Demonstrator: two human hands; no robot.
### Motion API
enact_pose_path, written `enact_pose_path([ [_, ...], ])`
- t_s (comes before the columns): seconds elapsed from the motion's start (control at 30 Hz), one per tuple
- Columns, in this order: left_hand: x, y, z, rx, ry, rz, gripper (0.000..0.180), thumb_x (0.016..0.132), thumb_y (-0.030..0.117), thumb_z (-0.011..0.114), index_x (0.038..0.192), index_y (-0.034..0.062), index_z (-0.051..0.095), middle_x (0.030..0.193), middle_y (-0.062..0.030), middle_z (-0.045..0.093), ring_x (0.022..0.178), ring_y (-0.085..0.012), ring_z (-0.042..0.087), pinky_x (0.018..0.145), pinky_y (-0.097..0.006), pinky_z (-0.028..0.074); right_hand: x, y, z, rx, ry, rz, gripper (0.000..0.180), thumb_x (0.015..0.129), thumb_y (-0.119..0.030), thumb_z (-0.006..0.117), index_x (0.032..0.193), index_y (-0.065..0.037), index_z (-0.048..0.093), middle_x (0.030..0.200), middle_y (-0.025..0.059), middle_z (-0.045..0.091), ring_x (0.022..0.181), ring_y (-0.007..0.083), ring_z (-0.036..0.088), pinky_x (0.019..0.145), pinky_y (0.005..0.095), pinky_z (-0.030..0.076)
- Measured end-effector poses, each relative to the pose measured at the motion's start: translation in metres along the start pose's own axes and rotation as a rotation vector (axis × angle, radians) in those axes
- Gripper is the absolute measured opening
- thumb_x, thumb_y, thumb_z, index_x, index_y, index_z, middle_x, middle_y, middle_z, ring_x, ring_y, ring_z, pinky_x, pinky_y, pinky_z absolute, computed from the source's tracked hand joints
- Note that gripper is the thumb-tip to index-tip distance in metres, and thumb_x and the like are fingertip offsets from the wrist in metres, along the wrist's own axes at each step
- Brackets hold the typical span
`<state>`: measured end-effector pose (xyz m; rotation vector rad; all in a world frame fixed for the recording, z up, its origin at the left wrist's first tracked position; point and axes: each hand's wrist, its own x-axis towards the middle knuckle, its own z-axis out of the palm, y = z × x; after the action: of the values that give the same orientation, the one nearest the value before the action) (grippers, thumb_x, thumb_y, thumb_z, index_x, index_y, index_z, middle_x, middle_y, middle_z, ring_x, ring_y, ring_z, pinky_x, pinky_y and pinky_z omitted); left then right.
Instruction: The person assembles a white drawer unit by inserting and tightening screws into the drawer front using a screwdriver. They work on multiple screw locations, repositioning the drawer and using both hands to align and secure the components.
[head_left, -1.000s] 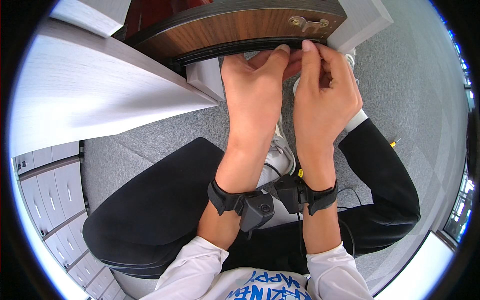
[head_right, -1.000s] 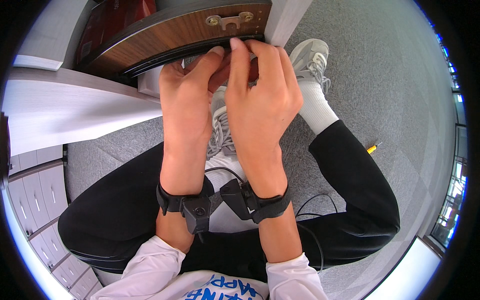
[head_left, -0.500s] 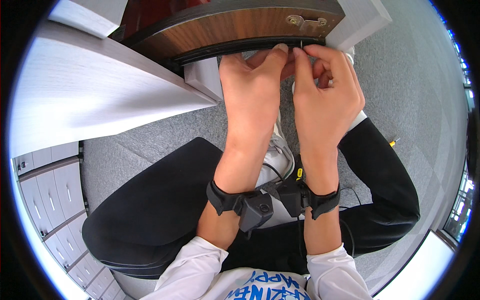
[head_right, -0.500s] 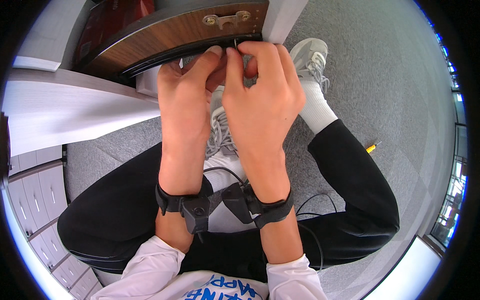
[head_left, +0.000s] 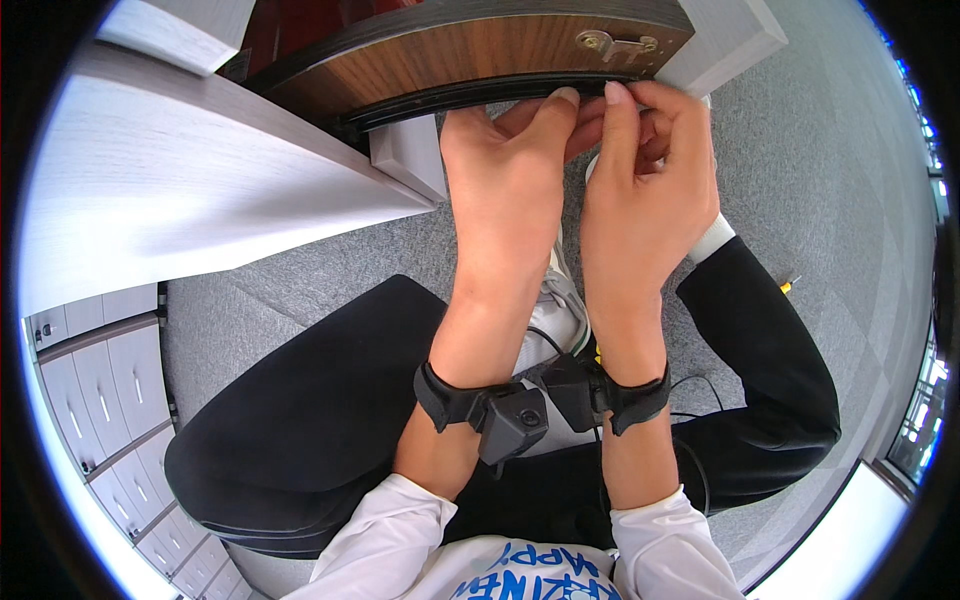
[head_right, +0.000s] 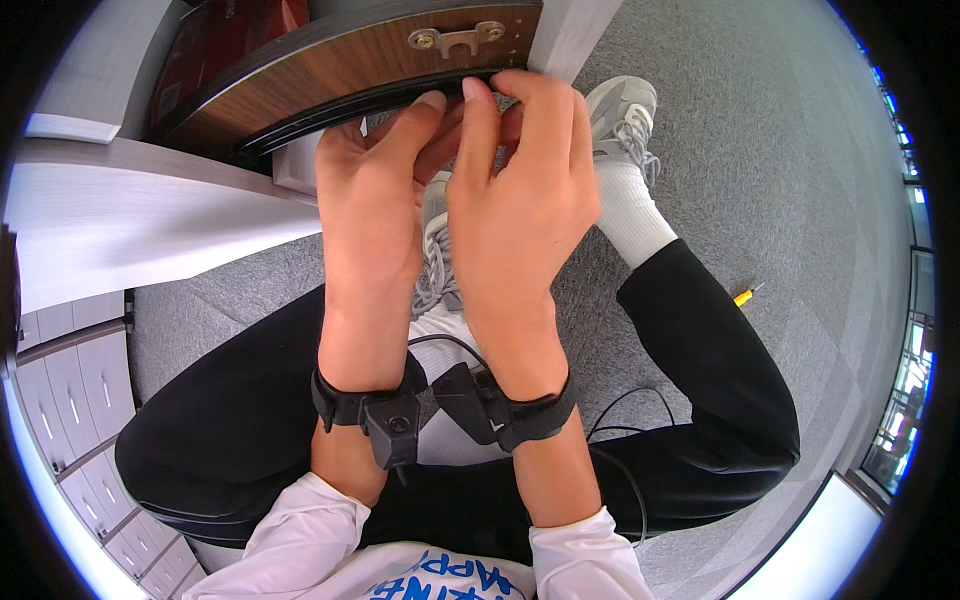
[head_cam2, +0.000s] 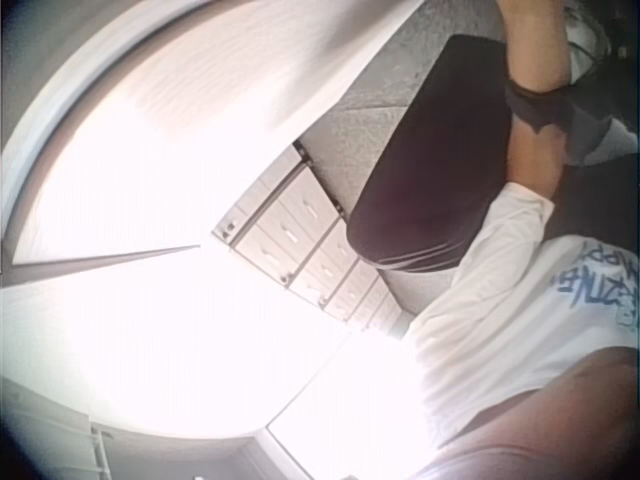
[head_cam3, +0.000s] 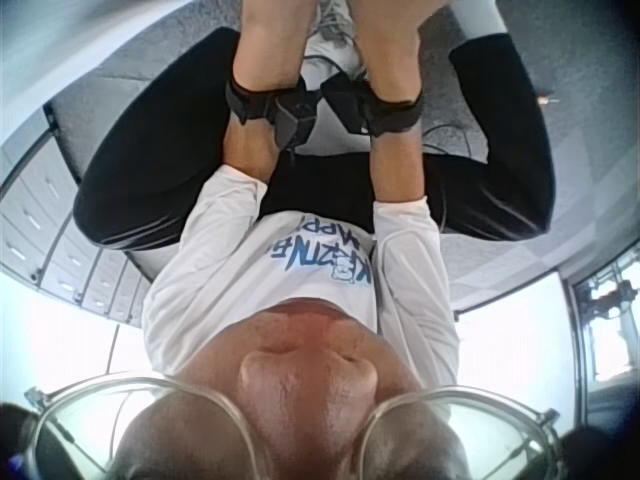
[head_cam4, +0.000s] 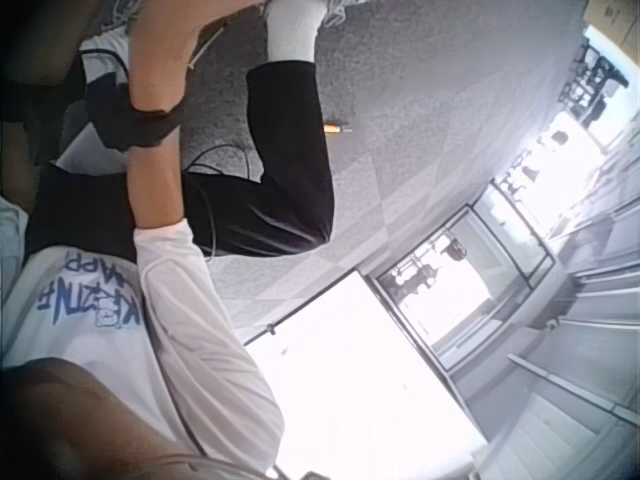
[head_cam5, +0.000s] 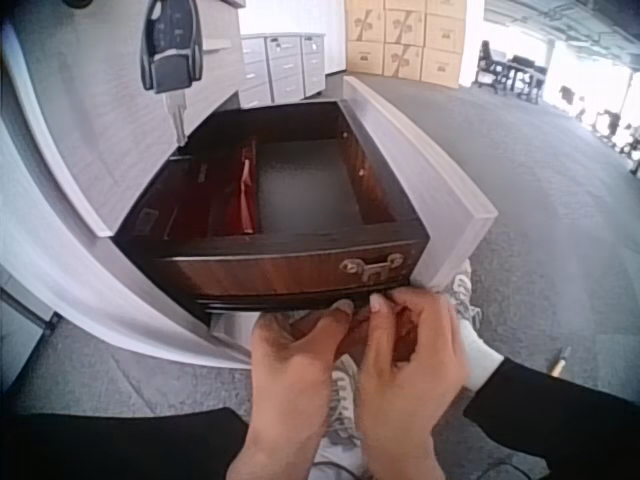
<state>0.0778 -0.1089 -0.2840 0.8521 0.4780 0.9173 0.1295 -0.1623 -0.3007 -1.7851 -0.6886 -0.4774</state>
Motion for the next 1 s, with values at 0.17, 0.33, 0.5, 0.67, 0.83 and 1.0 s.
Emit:
enact_pose_path([
  [0.17,0.0002,-0.0009,0.0,0.008,0.006,0.008,0.026,0.093,-0.005,0.058,0.118,-0.0108,0.053,0.106,-0.02,0.068,0.092,-0.0252,0.073,0.082,-0.033,0.061,-0.0022,-0.0008,0.0046,0.072,0.023,0.004,0.01,0.089,-0.006,0.073,0.091,-0.003,0.064,0.075,0.0069,0.06,0.06,0.0213,0.06,0.055,0.0326,0.047],
  [0.33,-0.001,-0.0008,-0.0023,0.07,0.015,-0.017,0.029,0.092,-0.001,0.065,0.119,-0.0074,0.057,0.106,-0.0154,0.07,0.09,-0.0221,0.071,0.083,-0.032,0.058,-0.0024,-0.0011,0.0037,-0.022,0.039,-0.13,0.01,0.087,-0.005,0.075,0.09,-0.005,0.066,0.08,0.0064,0.062,0.063,0.0199,0.062,0.056,0.0316,0.048],
  [0.5,-0.0005,-0.0025,-0.0043,0.136,0.041,0.012,0.016,0.091,-0.004,0.062,0.104,-0.0129,0.059,0.093,-0.0158,0.07,0.081,-0.0156,0.068,0.072,-0.028,0.056,-0.0029,-0.0018,0.0035,-0.009,0.049,-0.117,0.01,0.085,-0.003,0.075,0.091,-0.005,0.068,0.08,0.0043,0.064,0.065,0.016,0.064,0.056,0.0287,0.048],
  [0.67,-0.0015,-0.0037,-0.0042,0.122,0.033,0.002,0.027,0.091,0.002,0.067,0.115,-0.0055,0.058,0.099,-0.0107,0.069,0.08,-0.0153,0.067,0.069,-0.026,0.052,-0.0018,-0.0031,0.0015,-0.002,0.03,-0.098,0.012,0.083,-0.001,0.074,0.091,-0.006,0.067,0.081,0.0051,0.062,0.064,0.0185,0.064,0.056,0.0304,0.05],
  [0.83,-0.0021,-0.0009,-0.0028,0.106,0.031,-0.018,0.027,0.091,0.002,0.068,0.115,-0.0053,0.058,0.097,-0.0093,0.069,0.078,-0.0136,0.066,0.066,-0.024,0.049,-0.0023,-0.0065,0.0026,-0.011,0.025,0.006,0.012,0.082,-0.001,0.075,0.091,-0.005,0.068,0.078,0.0044,0.057,0.059,0.0178,0.056,0.053,0.0306,0.046],
  [1.0,-0.0028,-0.0008,0.0004,0.013,0.04,-0.024,0.029,0.091,0.001,0.068,0.117,-0.0057,0.057,0.098,-0.0105,0.07,0.08,-0.0148,0.068,0.069,-0.025,0.052,-0.0002,-0.0052,0.0035,-0.066,0.091,-0.05,0.011,0.081,-0.002,0.077,0.089,-0.004,0.069,0.076,0.004,0.05,0.06,0.0173,0.052,0.051,0.0317,0.043],
])
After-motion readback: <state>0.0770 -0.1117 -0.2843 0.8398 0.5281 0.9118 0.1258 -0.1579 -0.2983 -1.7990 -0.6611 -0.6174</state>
